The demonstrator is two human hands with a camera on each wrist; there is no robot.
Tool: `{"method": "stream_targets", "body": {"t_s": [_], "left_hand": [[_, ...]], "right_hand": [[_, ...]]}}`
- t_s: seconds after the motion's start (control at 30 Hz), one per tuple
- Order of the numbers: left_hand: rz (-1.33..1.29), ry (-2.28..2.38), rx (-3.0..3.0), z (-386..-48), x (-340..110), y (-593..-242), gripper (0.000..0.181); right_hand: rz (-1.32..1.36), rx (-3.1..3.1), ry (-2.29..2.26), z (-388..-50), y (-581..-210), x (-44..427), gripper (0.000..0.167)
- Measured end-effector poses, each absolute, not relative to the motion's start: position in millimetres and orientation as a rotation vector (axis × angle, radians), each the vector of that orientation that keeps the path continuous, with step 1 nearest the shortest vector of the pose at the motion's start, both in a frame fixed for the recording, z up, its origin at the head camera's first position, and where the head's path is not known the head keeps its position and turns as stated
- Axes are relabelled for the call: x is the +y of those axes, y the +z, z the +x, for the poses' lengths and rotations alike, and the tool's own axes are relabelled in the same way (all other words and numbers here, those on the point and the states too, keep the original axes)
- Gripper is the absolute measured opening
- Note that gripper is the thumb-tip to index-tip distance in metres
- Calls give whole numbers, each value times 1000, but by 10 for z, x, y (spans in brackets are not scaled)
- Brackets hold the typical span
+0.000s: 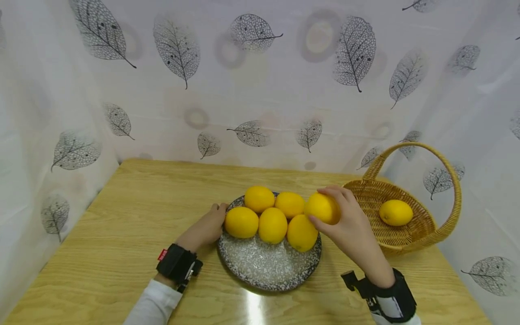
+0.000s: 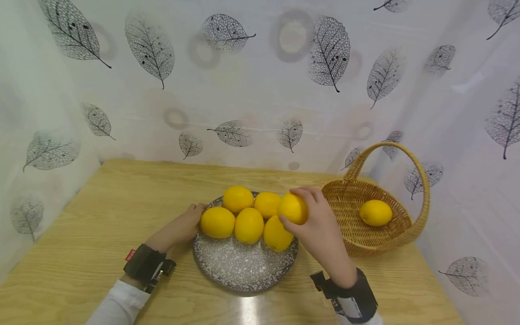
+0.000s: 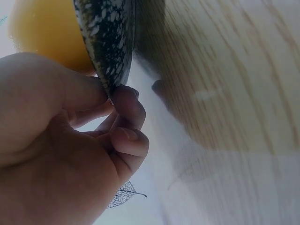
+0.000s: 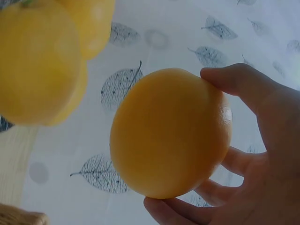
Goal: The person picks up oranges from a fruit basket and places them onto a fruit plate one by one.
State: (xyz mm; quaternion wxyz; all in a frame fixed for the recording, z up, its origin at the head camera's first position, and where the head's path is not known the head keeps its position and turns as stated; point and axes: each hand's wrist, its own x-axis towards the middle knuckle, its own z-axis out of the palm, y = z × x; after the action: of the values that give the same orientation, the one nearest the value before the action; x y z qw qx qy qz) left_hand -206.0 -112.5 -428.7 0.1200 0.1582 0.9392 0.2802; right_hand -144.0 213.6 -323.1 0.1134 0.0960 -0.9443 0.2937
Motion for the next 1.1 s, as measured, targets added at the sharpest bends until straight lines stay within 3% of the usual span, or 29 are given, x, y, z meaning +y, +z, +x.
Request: {"method": "stream_targets", "body": {"t_s": [1.1], "left_hand": [[508,831,2759,-2057,-1133,-4303,53]], "right_hand": [[837,-2654,802,-1159,-3715,1299,69]]}}
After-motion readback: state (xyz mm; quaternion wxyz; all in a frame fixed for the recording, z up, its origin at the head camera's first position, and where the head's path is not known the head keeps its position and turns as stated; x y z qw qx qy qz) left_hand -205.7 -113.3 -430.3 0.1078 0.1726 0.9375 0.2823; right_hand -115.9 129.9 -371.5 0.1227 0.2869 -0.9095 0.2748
